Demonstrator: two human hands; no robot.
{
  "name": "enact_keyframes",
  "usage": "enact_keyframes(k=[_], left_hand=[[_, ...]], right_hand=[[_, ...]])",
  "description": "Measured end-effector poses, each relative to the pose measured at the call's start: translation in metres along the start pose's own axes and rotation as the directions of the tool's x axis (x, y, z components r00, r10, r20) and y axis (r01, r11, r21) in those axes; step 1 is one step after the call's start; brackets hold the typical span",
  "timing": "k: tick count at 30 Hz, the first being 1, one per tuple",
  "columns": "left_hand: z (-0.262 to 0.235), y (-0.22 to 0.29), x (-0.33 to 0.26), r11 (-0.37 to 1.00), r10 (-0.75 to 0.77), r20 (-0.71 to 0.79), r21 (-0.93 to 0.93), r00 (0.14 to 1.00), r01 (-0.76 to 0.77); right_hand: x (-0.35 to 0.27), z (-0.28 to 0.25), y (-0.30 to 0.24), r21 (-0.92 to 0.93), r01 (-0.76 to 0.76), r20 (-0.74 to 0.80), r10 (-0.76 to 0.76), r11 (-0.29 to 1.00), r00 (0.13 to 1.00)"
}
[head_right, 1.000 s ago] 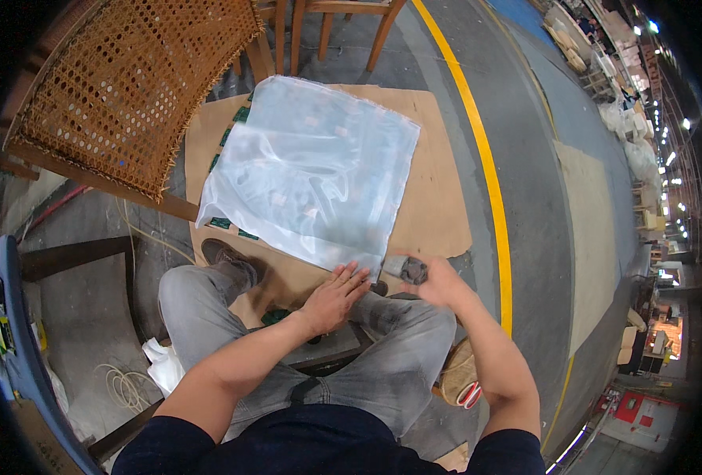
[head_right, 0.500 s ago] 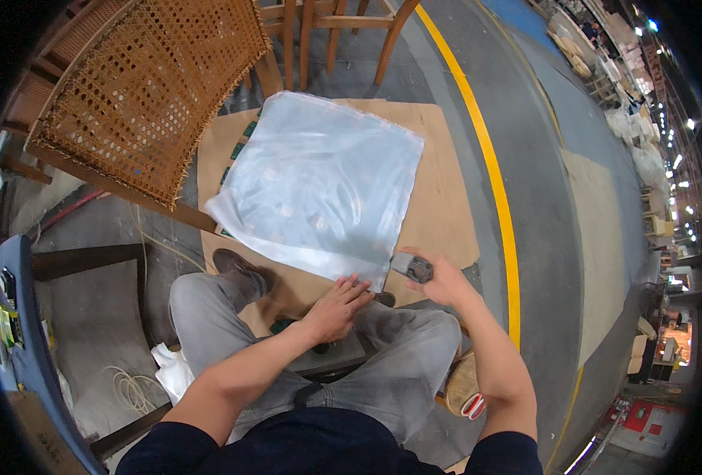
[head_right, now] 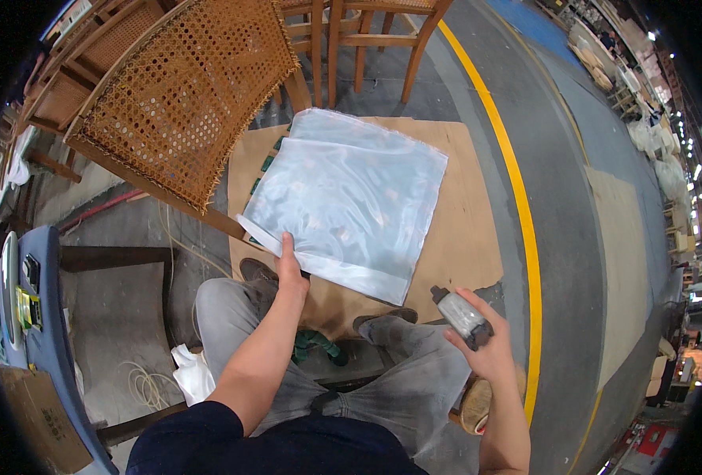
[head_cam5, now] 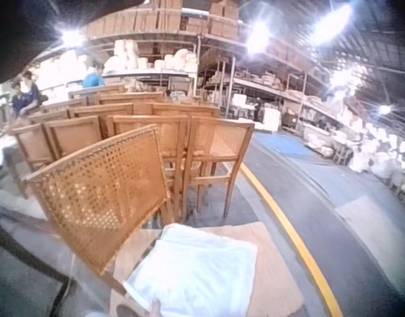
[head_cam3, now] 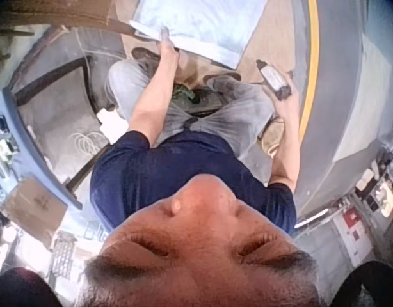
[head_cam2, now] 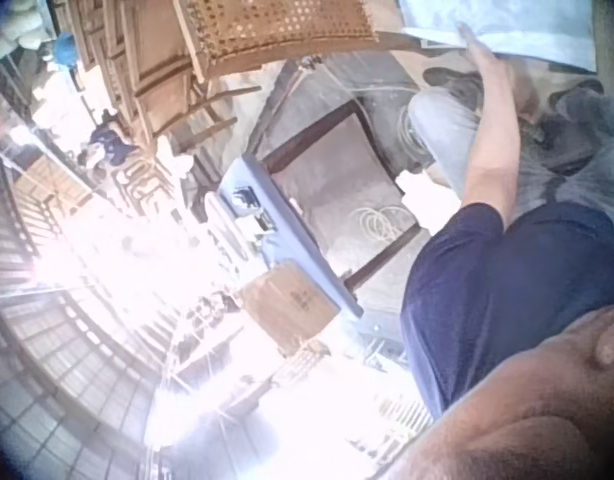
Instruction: The person weaves green straps into a chair seat, staples them with a pneumatic stapler, trims excess with scissors, then places and staples a white fabric sheet over the seat. The finished chair is moved to a staging area.
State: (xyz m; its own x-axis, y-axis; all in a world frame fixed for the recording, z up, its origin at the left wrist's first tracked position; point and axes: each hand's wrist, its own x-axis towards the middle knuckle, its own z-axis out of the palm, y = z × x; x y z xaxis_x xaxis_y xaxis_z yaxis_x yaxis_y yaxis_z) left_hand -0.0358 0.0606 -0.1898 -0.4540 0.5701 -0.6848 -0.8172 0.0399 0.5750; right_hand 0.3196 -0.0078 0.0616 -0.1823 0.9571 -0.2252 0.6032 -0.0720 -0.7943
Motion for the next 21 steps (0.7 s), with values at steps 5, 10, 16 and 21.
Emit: enact_keyframes(k=[5, 10, 16, 21], left_hand=[[-0.006, -0.005, 0.002, 0.996, 0.062, 0.093, 0.063, 0.994, -0.068], [-0.044, 0.05, 0.019, 0.988, -0.005, 0.208, 0.149, 0.978, -0.027], [-0.041, 0.056, 0.012, 0.926, -0.191, 0.21, 0.364, 0.959, 0.104], [-0.011, 0.062, 0.043, 0.738, -0.343, 0.323, 0.673, 0.882, 0.041]], right_hand=[[-0.033, -0.003, -0.003, 0.171, -0.077, -0.121, 0.099, 0.982, 0.988], [-0.052, -0.006, -0.006, 0.287, -0.137, -0.134, 0.181, 0.948, 0.974], [-0.061, 0.002, 0.006, 0.291, -0.194, -0.132, 0.24, 0.937, 0.962], [-0.066, -0.001, 0.014, 0.195, -0.171, -0.11, 0.195, 0.966, 0.975]])
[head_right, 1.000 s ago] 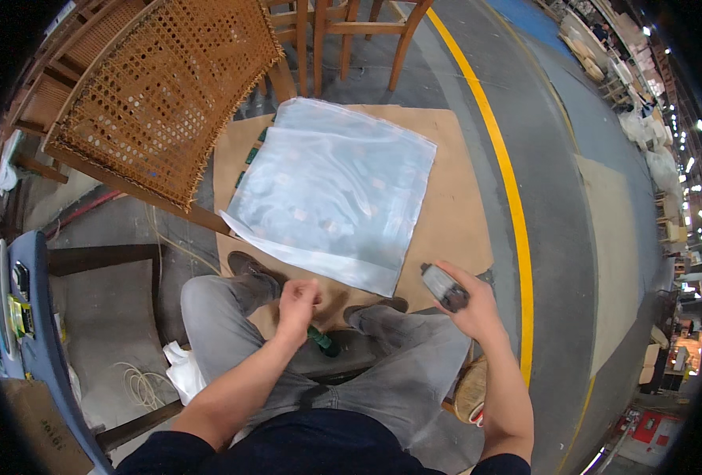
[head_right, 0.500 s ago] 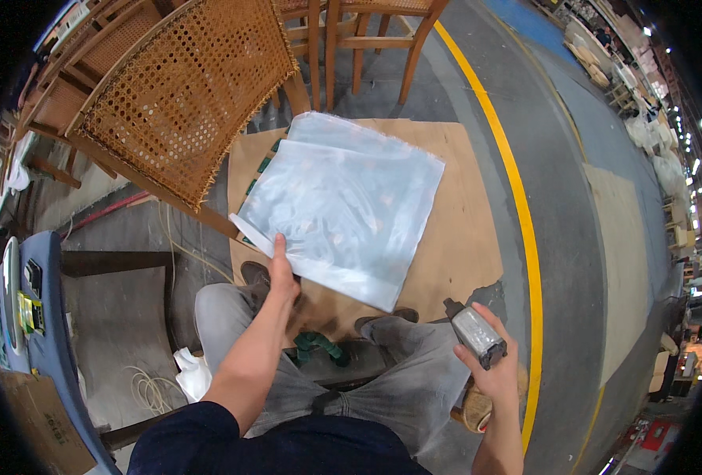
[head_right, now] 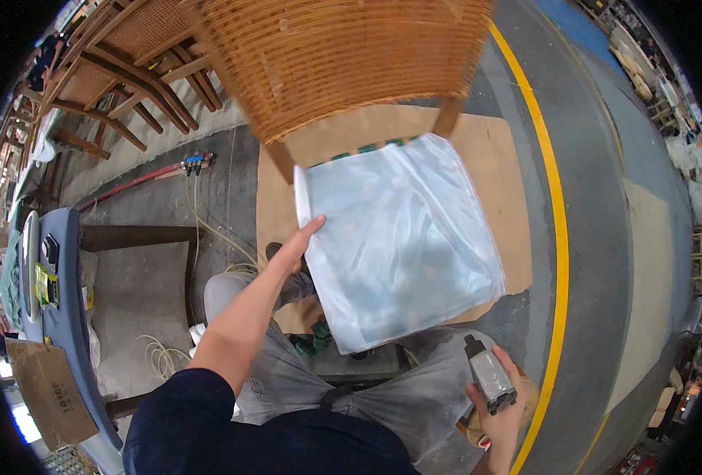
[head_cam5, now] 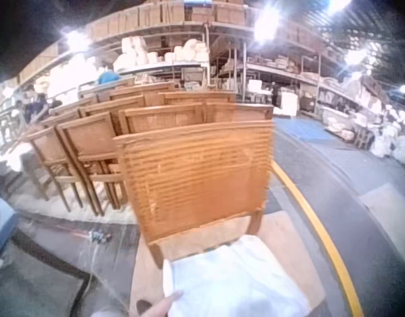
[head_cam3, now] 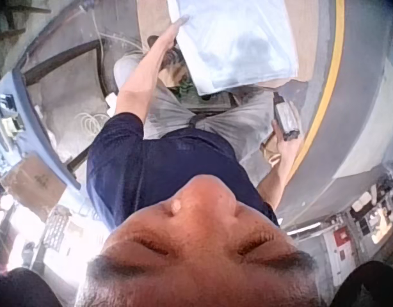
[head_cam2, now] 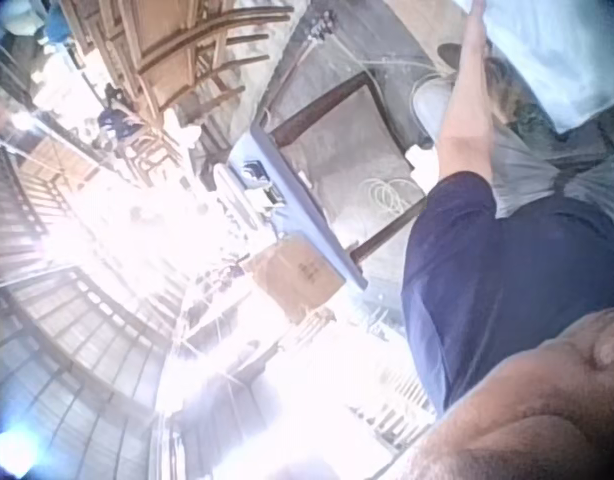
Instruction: The person weaves green straps into a chair seat, staples them with a pneumatic stapler, trims excess with scissors, then places and staples a white fabric sheet over the seat. The finished chair is moved to a staging area.
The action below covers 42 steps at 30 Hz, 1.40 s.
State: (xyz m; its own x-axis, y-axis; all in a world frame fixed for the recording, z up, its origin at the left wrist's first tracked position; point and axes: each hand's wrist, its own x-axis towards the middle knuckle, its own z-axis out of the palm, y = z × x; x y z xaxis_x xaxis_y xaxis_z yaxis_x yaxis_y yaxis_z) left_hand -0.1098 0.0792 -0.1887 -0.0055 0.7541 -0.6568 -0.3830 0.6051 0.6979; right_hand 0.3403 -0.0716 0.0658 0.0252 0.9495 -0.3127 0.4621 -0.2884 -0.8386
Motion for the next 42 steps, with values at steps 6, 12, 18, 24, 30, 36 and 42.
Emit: enact_keyframes(k=[6, 12, 18, 24, 30, 36, 42], left_hand=[[0.016, 0.058, 0.028, 0.938, -0.091, 0.021, 0.337, 0.996, 0.079], [0.012, 0.013, -0.036, 0.792, 0.192, -0.296, 0.61, 0.936, 0.03], [0.039, 0.0, -0.06, 0.741, 0.246, -0.287, 0.672, 0.926, 0.011], [0.039, 0.007, -0.065, 0.886, 0.185, 0.058, 0.422, 0.981, -0.192], [0.016, -0.004, -0.056, 0.905, 0.166, -0.092, 0.409, 0.982, -0.115], [0.029, -0.025, -0.065, 0.795, 0.185, -0.203, 0.606, 0.962, -0.025], [0.023, -0.032, -0.065, 0.816, 0.224, -0.095, 0.562, 0.97, -0.133]], right_hand=[[-0.005, 0.002, -0.004, 0.034, -0.017, -0.035, 0.018, 0.999, 0.999], [-0.013, 0.009, 0.003, 0.088, -0.031, -0.06, 0.036, 0.996, 0.998], [-0.013, 0.012, 0.02, -0.048, 0.141, -0.011, -0.142, 0.989, 0.99], [-0.048, 0.013, 0.022, -0.074, 0.111, -0.05, -0.115, 0.991, 0.992], [-0.062, 0.022, 0.019, -0.06, 0.053, -0.051, -0.056, 0.997, 0.997], [-0.062, 0.031, 0.004, -0.055, 0.064, -0.096, -0.069, 0.996, 0.993], [-0.054, 0.039, -0.005, -0.026, 0.104, -0.03, -0.105, 0.994, 0.994]])
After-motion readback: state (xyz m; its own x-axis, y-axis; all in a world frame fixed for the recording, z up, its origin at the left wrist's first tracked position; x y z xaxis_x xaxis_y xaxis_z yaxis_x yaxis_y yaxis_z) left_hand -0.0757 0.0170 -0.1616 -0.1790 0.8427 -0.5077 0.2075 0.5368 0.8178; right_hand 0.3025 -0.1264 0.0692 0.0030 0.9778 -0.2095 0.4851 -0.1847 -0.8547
